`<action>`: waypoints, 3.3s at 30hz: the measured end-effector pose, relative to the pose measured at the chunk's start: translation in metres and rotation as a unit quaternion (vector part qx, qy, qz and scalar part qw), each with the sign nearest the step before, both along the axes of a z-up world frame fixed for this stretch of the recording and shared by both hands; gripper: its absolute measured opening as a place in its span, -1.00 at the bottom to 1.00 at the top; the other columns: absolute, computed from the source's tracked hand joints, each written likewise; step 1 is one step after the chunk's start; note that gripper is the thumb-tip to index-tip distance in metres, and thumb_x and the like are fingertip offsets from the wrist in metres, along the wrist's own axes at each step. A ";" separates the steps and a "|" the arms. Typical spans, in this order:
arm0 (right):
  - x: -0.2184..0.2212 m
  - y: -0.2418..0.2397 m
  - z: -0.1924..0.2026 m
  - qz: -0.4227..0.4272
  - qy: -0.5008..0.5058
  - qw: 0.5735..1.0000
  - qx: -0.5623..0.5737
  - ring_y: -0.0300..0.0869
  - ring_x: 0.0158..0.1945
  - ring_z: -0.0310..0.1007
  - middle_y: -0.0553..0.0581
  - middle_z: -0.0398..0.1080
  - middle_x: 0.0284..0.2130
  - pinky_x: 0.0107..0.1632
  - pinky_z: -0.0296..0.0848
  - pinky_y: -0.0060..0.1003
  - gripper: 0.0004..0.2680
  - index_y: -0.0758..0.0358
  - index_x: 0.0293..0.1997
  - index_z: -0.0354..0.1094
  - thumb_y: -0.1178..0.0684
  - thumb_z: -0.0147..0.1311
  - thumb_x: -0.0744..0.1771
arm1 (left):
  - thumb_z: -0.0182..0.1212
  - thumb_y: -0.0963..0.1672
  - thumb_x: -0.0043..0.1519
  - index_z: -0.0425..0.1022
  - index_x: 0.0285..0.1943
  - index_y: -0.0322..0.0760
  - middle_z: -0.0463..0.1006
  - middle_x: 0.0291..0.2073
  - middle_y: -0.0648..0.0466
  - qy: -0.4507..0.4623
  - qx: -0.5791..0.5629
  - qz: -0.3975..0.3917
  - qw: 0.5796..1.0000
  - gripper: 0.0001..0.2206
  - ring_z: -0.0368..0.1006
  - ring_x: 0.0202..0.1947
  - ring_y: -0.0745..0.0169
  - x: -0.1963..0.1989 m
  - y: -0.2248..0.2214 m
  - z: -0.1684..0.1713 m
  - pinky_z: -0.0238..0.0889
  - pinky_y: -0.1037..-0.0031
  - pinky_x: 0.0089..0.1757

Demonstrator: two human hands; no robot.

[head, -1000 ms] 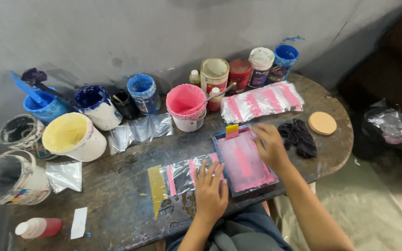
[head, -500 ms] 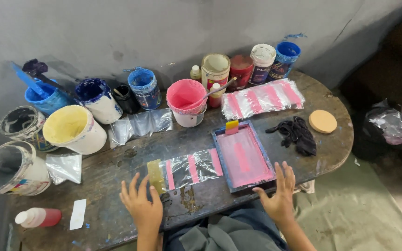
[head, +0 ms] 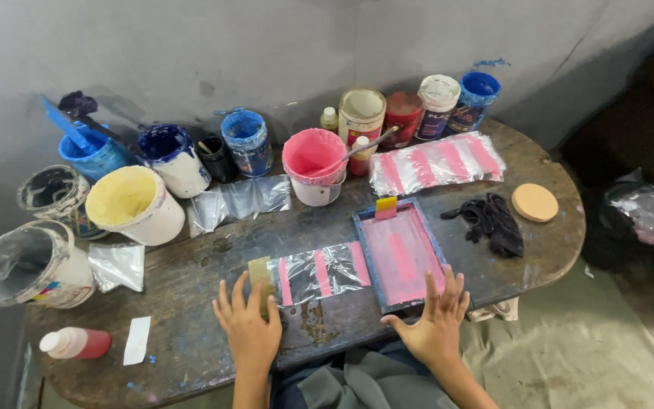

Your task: Applying pink ink to a screen frame using a spreader and brush, followed by cleaning the work surface and handling plastic strips.

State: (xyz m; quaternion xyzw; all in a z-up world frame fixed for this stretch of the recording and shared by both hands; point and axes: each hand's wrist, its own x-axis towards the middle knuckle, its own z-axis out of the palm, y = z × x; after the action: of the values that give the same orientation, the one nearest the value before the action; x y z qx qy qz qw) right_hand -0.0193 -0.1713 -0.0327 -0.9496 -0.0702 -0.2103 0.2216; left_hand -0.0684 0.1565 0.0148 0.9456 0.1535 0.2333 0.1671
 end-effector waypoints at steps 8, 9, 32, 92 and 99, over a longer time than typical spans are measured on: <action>0.004 0.010 0.000 0.009 -0.013 1.000 -0.003 0.32 0.59 -0.43 0.25 -0.33 0.51 0.38 -0.24 0.55 0.01 -0.19 0.58 -0.43 -0.58 0.24 0.05 | 0.09 -0.08 0.27 0.57 0.16 0.13 0.32 0.37 0.03 0.024 -0.039 -0.009 0.999 -0.70 -0.10 0.53 -0.35 0.001 0.000 0.004 -0.31 -0.35 0.36; 0.005 0.011 -0.001 0.003 -0.022 1.000 -0.007 0.30 0.59 -0.40 0.25 -0.29 0.50 0.37 -0.20 0.56 0.00 -0.17 0.58 -0.40 -0.60 0.21 0.06 | 0.08 -0.08 0.27 0.57 0.18 0.15 0.32 0.37 0.04 0.033 -0.041 -0.014 0.999 -0.69 -0.10 0.52 -0.36 0.001 0.000 0.006 -0.30 -0.36 0.35; 0.010 0.004 -0.001 0.039 -0.109 0.992 0.055 0.15 0.47 -0.01 0.30 -0.09 0.43 0.36 0.00 0.23 -0.17 -0.01 0.51 -0.16 -0.38 0.31 0.15 | 0.05 -0.05 0.28 0.57 0.20 0.18 0.32 0.37 0.13 0.095 -0.013 0.008 0.995 -0.67 -0.06 0.51 -0.32 0.002 -0.003 0.011 -0.27 -0.38 0.34; 0.031 -0.068 0.028 -0.046 0.145 0.806 0.572 -0.13 0.19 0.38 0.38 0.42 0.13 0.27 0.25 -0.27 -0.57 0.11 0.43 -0.07 0.30 -0.13 0.38 | 0.20 -0.04 0.33 0.47 0.33 -0.28 0.48 0.29 0.04 -0.026 -0.208 -0.267 0.941 -0.58 0.25 0.32 -0.08 0.023 -0.177 0.016 0.07 -0.04 0.19; 0.028 -0.066 0.025 0.015 0.116 0.758 0.642 -0.02 0.05 0.41 0.58 0.35 0.13 0.06 0.35 -0.25 -0.55 0.09 0.28 -0.10 0.47 -0.13 0.32 | 0.24 -0.06 0.29 0.55 0.21 -0.30 0.56 0.21 -0.01 -0.121 -0.172 -0.251 0.945 -0.65 0.38 0.21 -0.06 0.017 -0.164 0.013 0.13 0.12 0.11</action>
State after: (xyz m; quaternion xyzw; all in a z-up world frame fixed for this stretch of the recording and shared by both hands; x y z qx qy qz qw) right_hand 0.0082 -0.2377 -0.0078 -0.6010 0.0931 -0.0908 0.7886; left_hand -0.0517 -0.0080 0.0276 0.8750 -0.0727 0.2660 0.3980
